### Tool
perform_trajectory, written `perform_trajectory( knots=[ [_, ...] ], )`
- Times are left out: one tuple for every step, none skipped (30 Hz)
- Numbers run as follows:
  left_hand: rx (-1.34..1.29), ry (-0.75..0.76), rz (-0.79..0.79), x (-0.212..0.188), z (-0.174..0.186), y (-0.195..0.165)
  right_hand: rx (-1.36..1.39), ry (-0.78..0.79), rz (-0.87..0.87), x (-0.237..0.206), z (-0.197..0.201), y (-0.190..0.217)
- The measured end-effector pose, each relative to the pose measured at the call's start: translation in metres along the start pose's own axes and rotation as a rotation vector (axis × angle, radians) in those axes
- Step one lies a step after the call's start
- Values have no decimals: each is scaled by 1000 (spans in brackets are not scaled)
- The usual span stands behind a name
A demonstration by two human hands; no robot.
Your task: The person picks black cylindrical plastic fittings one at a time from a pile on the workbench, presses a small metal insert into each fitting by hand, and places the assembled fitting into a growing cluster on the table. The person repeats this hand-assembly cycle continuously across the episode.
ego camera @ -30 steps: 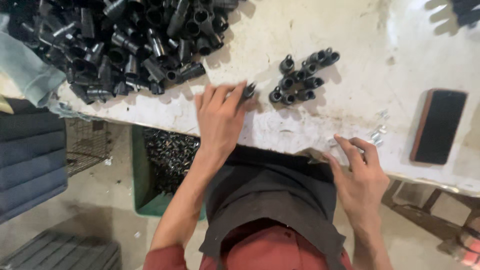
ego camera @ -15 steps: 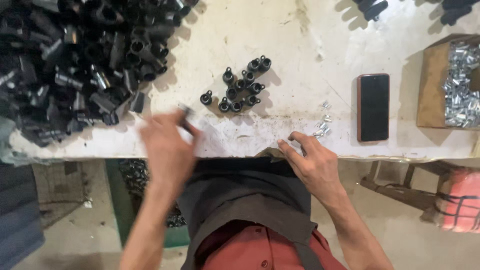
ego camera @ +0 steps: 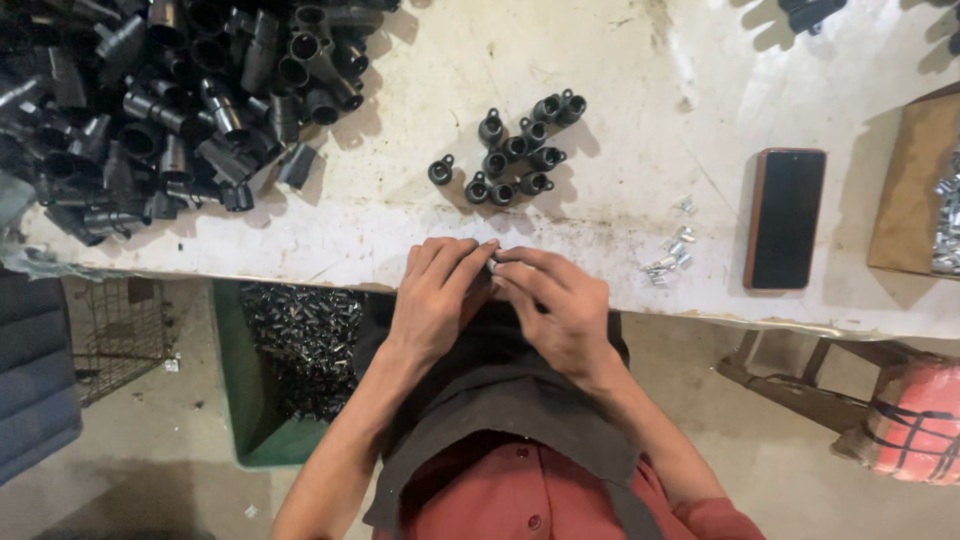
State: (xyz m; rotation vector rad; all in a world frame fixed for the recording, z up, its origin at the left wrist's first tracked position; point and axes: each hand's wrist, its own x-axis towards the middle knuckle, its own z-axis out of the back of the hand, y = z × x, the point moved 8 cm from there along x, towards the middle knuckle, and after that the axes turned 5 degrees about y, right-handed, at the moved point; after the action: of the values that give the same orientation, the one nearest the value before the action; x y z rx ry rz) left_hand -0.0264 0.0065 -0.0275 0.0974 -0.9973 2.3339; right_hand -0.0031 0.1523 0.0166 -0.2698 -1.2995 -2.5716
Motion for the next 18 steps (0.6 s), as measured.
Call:
perform_trajectory(
  knots=[
    [-16,4,-5,-1,0,-1,-96,24,46,3,0,8],
    [-15,-6,-1,-2,0,-3,-194,43,93,5,1,16],
    [-12,-20,1,-2,0,-5,-293,61,144,8,1,23],
    [-10,-31,12,-2,1,-7,-274,142,80,11,-2,19],
    [0,-33,21,-2,0,-10,-253,223,10,13,-4,14],
    [8,-31,17,-2,1,-13,-237,293,-63,15,-5,8],
    [13,-26,4,0,1,-17,-134,319,-181,18,-4,-2],
    [49,-15,30,1,3,-16,-29,342,-304,18,-2,-12],
    [87,-7,55,4,5,-13,78,363,-421,15,-1,-20],
    [135,-7,78,6,9,-9,-52,361,-673,3,10,-38],
    [205,-66,149,8,19,0,-183,359,-905,-12,23,-54],
    [281,-135,242,9,30,12,-350,242,-785,-8,44,-51],
    [363,-194,348,7,42,25,-497,137,-662,-8,62,-46],
    [361,-159,338,10,46,33,-622,26,-541,-11,74,-41],
    [357,-115,325,12,49,41,-736,-92,-429,-18,81,-36],
    [338,-69,303,12,50,45,-768,-64,-399,-24,75,-45],
    [372,-130,313,8,62,48,-820,-51,-370,-29,70,-54],
    [398,-197,312,6,77,52,-883,-47,-342,-34,68,-62]
  ],
)
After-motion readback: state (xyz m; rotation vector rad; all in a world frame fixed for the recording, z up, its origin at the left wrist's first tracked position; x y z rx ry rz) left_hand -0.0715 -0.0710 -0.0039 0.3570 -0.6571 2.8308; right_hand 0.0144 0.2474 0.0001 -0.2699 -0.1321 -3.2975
